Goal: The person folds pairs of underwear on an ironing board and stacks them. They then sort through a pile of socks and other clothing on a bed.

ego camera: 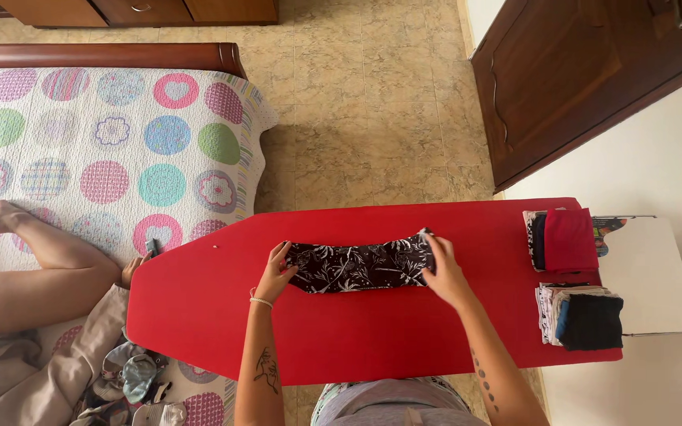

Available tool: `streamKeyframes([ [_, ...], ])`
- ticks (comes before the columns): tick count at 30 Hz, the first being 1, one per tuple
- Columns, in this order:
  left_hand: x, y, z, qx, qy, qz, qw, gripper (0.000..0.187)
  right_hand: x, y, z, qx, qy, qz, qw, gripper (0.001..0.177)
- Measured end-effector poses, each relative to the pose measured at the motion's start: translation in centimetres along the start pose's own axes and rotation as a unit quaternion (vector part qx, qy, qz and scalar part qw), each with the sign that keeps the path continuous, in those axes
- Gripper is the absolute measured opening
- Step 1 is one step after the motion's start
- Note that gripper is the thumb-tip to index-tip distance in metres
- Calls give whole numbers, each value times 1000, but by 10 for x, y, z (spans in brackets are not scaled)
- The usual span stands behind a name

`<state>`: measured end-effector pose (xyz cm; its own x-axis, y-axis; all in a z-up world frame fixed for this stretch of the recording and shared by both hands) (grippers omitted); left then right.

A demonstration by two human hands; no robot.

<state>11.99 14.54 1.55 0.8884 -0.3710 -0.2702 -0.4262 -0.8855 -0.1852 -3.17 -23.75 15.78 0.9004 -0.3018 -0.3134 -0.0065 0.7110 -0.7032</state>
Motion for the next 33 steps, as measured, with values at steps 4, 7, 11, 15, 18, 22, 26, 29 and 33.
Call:
streamKeyframes([
  [4, -9, 1, -14, 12, 3, 14, 1000, 83, -8, 31, 35, -25, -63, 29, 997, 86],
  [7, -11, 2, -24, 2, 21, 24, 999, 85, -8, 70, 59, -50, -118, 73, 989, 85],
  [11, -11, 10, -33, -68, 44, 36, 996, 85, -4, 110, 79, -58, -162, 117, 978, 86],
  [15, -12, 21, -46, -97, 86, 52, 990, 88, -10, 125, 98, -49, -151, 174, 972, 84],
  [18, -17, 33, -72, -86, 114, 61, 988, 87, -1, 151, 80, -3, -161, 191, 968, 85],
  [22, -24, 59, -113, -27, 164, 62, 984, 89, -2, 140, 82, 46, -187, 177, 965, 81],
  [26, -18, 102, -122, 72, 233, 80, 967, 92, 18, 131, 27, 184, -156, 93, 966, 71],
  [29, -18, 137, -131, 79, 238, 105, 962, 92, 20, 98, 2, 175, -161, -19, 971, 56],
  [33, -14, 185, -139, 89, 199, 162, 962, 92, 10, 70, -25, 164, -77, -71, 981, 48],
])
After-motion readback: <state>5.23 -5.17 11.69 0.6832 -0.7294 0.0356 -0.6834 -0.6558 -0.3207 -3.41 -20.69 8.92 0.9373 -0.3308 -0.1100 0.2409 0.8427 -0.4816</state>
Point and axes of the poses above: each hand's wrist, its own x-axis towards the middle knuckle, its own y-axis out of the palm, z = x × y, the point moved 6 cm from there along x, towards the middle knuckle, and after that the axes turned 1 degree about y, right-handed, at the moved point
